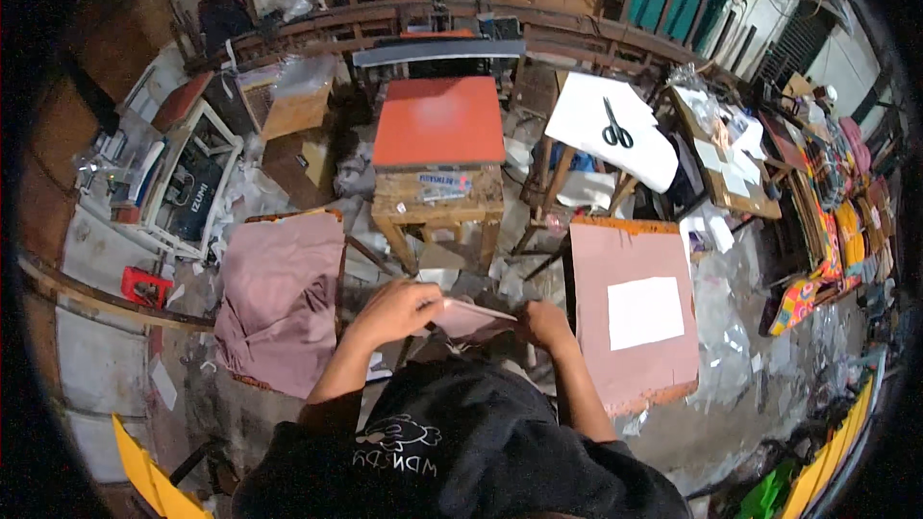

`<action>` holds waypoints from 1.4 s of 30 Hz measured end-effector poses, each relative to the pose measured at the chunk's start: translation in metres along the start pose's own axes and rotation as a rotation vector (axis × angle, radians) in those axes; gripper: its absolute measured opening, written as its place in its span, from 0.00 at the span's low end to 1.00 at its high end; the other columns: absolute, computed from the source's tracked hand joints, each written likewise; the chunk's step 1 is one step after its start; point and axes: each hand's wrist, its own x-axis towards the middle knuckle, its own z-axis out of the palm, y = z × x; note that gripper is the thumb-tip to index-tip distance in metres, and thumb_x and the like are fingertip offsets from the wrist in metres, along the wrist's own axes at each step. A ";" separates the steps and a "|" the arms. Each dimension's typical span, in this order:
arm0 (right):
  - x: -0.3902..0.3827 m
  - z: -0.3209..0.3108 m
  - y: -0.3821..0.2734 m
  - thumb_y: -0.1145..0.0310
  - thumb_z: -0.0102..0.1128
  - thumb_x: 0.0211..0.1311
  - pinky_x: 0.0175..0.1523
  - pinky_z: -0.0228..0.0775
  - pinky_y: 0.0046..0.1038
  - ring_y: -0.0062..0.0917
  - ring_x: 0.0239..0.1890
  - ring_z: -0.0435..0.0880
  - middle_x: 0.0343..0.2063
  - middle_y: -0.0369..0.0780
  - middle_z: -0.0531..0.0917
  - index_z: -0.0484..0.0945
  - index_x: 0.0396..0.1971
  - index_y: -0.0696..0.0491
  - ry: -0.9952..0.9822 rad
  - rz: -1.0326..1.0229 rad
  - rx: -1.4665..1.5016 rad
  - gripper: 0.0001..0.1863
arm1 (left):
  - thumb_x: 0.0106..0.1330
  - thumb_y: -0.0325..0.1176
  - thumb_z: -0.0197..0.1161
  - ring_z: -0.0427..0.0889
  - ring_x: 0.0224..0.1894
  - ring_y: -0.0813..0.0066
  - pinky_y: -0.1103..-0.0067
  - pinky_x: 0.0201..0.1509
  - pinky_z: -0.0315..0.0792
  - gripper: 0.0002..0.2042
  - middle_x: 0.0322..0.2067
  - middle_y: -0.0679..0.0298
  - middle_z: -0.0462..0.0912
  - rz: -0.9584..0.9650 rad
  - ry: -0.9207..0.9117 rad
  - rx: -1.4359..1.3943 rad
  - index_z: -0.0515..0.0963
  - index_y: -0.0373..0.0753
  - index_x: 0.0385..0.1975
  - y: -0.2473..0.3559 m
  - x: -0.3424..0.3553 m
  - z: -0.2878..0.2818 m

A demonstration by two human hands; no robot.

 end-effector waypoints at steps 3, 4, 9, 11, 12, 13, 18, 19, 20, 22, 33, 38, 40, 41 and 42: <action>0.002 0.017 0.037 0.61 0.64 0.56 0.44 0.77 0.48 0.49 0.39 0.85 0.33 0.51 0.85 0.86 0.33 0.51 0.122 0.168 0.017 0.11 | 0.59 0.40 0.68 0.81 0.33 0.43 0.59 0.35 0.72 0.13 0.27 0.48 0.81 -0.039 -0.035 0.182 0.78 0.38 0.35 -0.003 0.003 -0.007; -0.006 0.023 0.041 0.61 0.64 0.56 0.43 0.77 0.48 0.48 0.38 0.85 0.32 0.51 0.85 0.86 0.33 0.51 0.176 0.239 0.039 0.11 | 0.58 0.40 0.69 0.81 0.34 0.43 0.59 0.36 0.72 0.13 0.28 0.48 0.81 -0.047 -0.041 0.242 0.78 0.38 0.36 -0.008 -0.003 -0.003; -0.006 -0.032 0.049 0.69 0.65 0.51 0.40 0.77 0.45 0.51 0.34 0.84 0.29 0.52 0.84 0.83 0.30 0.52 0.313 0.061 0.178 0.06 | 0.59 0.33 0.66 0.81 0.41 0.42 0.57 0.45 0.74 0.14 0.34 0.46 0.82 -0.180 -0.063 0.273 0.77 0.40 0.44 -0.019 -0.002 -0.028; 0.002 -0.047 0.054 0.73 0.64 0.50 0.39 0.76 0.44 0.51 0.34 0.84 0.28 0.53 0.83 0.81 0.30 0.55 0.367 -0.016 0.235 0.06 | 0.60 0.28 0.61 0.81 0.45 0.44 0.58 0.50 0.74 0.13 0.39 0.46 0.82 -0.150 0.026 0.331 0.78 0.40 0.46 -0.052 -0.006 -0.033; 0.000 -0.079 0.031 0.75 0.63 0.50 0.38 0.76 0.43 0.50 0.33 0.84 0.27 0.53 0.82 0.80 0.30 0.57 0.354 -0.080 0.210 0.06 | 0.60 0.25 0.57 0.80 0.49 0.45 0.59 0.52 0.73 0.13 0.42 0.45 0.82 -0.189 0.069 0.340 0.78 0.38 0.45 -0.050 -0.011 -0.042; 0.005 -0.099 0.022 0.72 0.64 0.52 0.39 0.76 0.42 0.49 0.34 0.85 0.29 0.52 0.84 0.79 0.31 0.57 0.315 -0.039 0.246 0.07 | 0.60 0.24 0.55 0.79 0.50 0.44 0.59 0.53 0.73 0.13 0.43 0.45 0.81 -0.169 0.129 0.419 0.79 0.37 0.44 -0.069 -0.017 -0.047; 0.018 -0.178 -0.007 0.77 0.66 0.50 0.41 0.77 0.40 0.49 0.38 0.85 0.31 0.52 0.85 0.77 0.33 0.61 0.376 -0.135 0.173 0.10 | 0.64 0.27 0.57 0.82 0.47 0.49 0.62 0.53 0.74 0.08 0.43 0.47 0.82 -0.266 0.238 0.591 0.79 0.35 0.41 -0.041 -0.019 -0.113; 0.020 -0.195 -0.011 0.77 0.66 0.50 0.41 0.76 0.40 0.49 0.38 0.84 0.31 0.52 0.85 0.79 0.34 0.60 0.389 -0.159 0.139 0.11 | 0.65 0.28 0.58 0.82 0.47 0.49 0.62 0.52 0.74 0.08 0.43 0.47 0.82 -0.250 0.275 0.587 0.79 0.35 0.41 -0.045 -0.021 -0.125; 0.023 -0.207 -0.013 0.76 0.67 0.49 0.41 0.76 0.40 0.49 0.38 0.84 0.32 0.52 0.84 0.80 0.36 0.59 0.402 -0.183 0.104 0.11 | 0.66 0.29 0.58 0.82 0.47 0.50 0.63 0.51 0.74 0.08 0.43 0.47 0.82 -0.232 0.312 0.582 0.79 0.34 0.41 -0.051 -0.027 -0.139; 0.034 -0.225 -0.015 0.81 0.67 0.44 0.31 0.70 0.31 0.43 0.23 0.76 0.22 0.51 0.76 0.77 0.27 0.61 0.550 -0.340 0.171 0.09 | 0.68 0.29 0.59 0.83 0.45 0.53 0.65 0.47 0.75 0.07 0.42 0.50 0.83 -0.198 0.411 0.558 0.79 0.34 0.41 -0.060 -0.044 -0.167; 0.061 -0.336 -0.048 0.70 0.75 0.48 0.28 0.67 0.25 0.19 0.22 0.76 0.16 0.36 0.75 0.71 0.15 0.57 0.210 -0.529 0.616 0.18 | 0.74 0.26 0.56 0.78 0.26 0.81 0.82 0.29 0.74 0.06 0.26 0.63 0.81 -0.304 0.619 -0.150 0.78 0.30 0.39 -0.053 -0.036 -0.278; 0.158 -0.394 -0.054 0.67 0.70 0.62 0.28 0.69 0.22 0.16 0.21 0.76 0.17 0.33 0.78 0.77 0.20 0.58 0.124 -0.269 0.565 0.15 | 0.71 0.29 0.62 0.81 0.29 0.79 0.82 0.35 0.75 0.06 0.28 0.63 0.83 -0.080 0.319 -0.050 0.78 0.31 0.38 -0.108 0.074 -0.355; 0.215 -0.407 -0.044 0.67 0.66 0.65 0.25 0.67 0.21 0.16 0.20 0.76 0.18 0.34 0.79 0.78 0.24 0.59 0.198 -0.240 0.475 0.13 | 0.70 0.28 0.63 0.81 0.31 0.80 0.81 0.37 0.75 0.05 0.28 0.63 0.83 -0.200 0.202 -0.165 0.78 0.32 0.37 -0.130 0.132 -0.380; 0.251 -0.406 -0.036 0.67 0.65 0.67 0.24 0.66 0.21 0.16 0.19 0.77 0.18 0.34 0.79 0.79 0.26 0.60 0.247 -0.238 0.433 0.13 | 0.70 0.28 0.63 0.81 0.33 0.80 0.81 0.39 0.75 0.05 0.29 0.63 0.83 -0.192 0.165 -0.171 0.78 0.33 0.37 -0.150 0.158 -0.390; 0.278 -0.413 -0.034 0.67 0.63 0.69 0.23 0.66 0.21 0.16 0.19 0.77 0.19 0.35 0.80 0.79 0.29 0.60 0.297 -0.233 0.420 0.12 | 0.69 0.28 0.64 0.82 0.34 0.79 0.81 0.40 0.75 0.05 0.29 0.63 0.83 -0.174 0.128 -0.176 0.78 0.33 0.37 -0.167 0.184 -0.401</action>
